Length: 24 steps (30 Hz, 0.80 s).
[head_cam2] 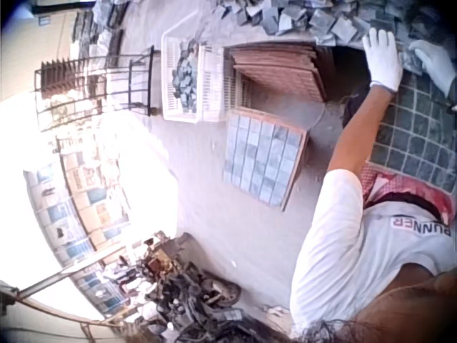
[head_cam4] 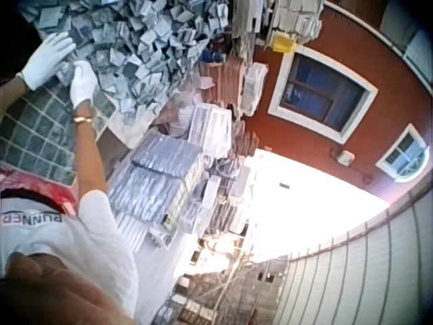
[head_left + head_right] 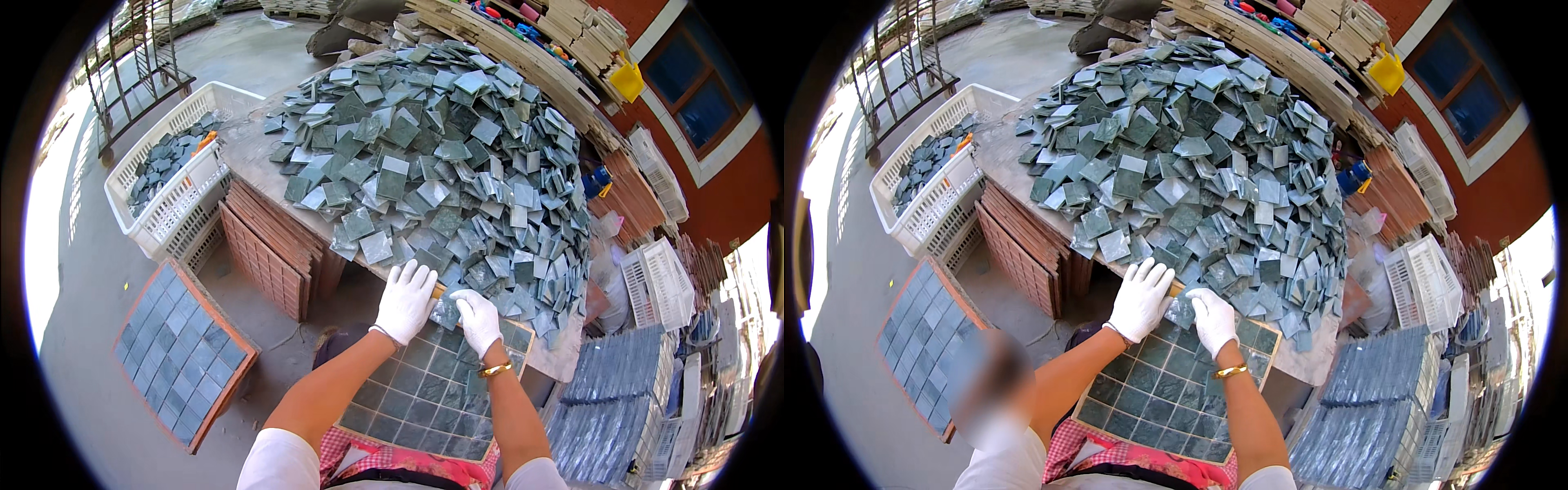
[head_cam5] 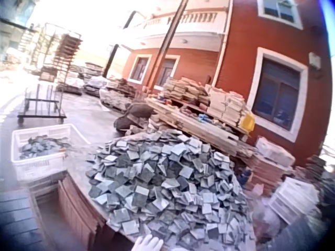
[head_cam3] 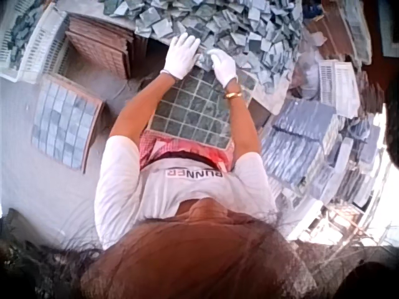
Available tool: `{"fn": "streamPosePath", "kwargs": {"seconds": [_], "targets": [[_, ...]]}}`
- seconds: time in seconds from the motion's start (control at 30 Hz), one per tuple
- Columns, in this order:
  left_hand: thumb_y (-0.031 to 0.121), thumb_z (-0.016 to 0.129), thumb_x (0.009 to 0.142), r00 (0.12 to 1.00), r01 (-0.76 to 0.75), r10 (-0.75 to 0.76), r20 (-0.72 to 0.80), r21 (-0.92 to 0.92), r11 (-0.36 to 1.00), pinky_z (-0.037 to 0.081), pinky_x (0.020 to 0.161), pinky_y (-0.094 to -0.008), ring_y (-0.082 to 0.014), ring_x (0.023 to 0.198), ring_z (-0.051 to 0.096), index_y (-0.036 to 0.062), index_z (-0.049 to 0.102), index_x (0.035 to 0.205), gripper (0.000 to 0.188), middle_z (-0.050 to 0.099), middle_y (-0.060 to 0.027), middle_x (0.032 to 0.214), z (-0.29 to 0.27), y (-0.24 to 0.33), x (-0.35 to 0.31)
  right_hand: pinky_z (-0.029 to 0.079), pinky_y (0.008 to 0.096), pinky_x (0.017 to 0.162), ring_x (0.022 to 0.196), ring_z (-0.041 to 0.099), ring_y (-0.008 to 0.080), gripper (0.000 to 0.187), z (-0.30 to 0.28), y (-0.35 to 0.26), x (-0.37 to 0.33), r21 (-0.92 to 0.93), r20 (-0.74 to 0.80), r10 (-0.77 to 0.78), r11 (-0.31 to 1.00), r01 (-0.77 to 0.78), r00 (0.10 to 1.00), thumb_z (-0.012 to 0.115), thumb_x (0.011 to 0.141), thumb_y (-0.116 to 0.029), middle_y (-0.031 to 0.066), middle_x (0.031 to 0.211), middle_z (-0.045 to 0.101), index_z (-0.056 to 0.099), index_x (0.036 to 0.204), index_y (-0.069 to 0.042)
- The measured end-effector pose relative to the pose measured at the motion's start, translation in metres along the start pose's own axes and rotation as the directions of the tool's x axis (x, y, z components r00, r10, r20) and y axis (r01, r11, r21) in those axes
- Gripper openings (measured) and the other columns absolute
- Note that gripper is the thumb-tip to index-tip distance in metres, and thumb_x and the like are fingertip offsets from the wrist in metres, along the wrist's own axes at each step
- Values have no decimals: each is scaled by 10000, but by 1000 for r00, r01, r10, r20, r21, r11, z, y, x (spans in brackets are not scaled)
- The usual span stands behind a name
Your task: The person puts on white gloves and arranges small square tiles onto a gridded board. They handle the tiles one by one, placing them into the grid cells to form a complete tiled panel.
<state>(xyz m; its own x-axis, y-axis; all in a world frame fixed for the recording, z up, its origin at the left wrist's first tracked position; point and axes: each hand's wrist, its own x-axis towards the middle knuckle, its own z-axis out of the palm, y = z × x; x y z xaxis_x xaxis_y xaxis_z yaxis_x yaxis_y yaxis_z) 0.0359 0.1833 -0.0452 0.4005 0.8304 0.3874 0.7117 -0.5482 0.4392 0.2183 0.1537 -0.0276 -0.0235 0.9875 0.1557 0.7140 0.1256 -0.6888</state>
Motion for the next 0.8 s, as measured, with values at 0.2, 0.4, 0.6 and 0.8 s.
{"fn": "streamPosePath", "kwargs": {"seconds": [0.2, 0.4, 0.6, 0.8], "targets": [[142, 644, 793, 990, 11, -3, -140, 55, 998, 356, 985, -441, -340, 1204, 449, 143, 622, 1132, 339, 531, -136, 1249, -3, -13, -13, 499, 391, 831, 939, 620, 322, 225, 2, -3, -14, -165, -62, 9, 986, -19, 998, 634, 845, -165, 146, 1032, 619, 640, 1034, -42], [246, 695, 785, 996, -7, 5, -95, -21, 1000, 307, 1065, -463, -361, 1286, 397, 68, 573, 1223, 488, 475, -154, 1357, -11, 0, -18, 498, 415, 848, 1037, 584, 330, 519, -6, -26, -8, -492, 5, 125, 864, -106, 992, 696, 795, -254, 160, 1143, 565, 524, 1247, -65], [318, 740, 728, 985, -162, 156, 73, 88, 983, 284, 1090, -455, -305, 1303, 388, 33, 577, 1194, 571, 495, -98, 1327, -5, 8, -24, 538, 406, 691, 832, 647, 306, 227, -9, -12, 5, -626, 139, -35, 771, 115, 990, 627, 833, -197, 138, 949, 584, 525, 987, -65], [241, 740, 713, 959, -277, 273, 78, 40, 960, 325, 1046, -430, -295, 1272, 402, 30, 573, 1157, 519, 506, -94, 1269, -3, 0, -7, 527, 430, 703, 829, 649, 318, 170, -40, 14, 5, -512, 29, -115, 852, 113, 993, 547, 873, -187, 130, 911, 640, 601, 1006, -96]]}}
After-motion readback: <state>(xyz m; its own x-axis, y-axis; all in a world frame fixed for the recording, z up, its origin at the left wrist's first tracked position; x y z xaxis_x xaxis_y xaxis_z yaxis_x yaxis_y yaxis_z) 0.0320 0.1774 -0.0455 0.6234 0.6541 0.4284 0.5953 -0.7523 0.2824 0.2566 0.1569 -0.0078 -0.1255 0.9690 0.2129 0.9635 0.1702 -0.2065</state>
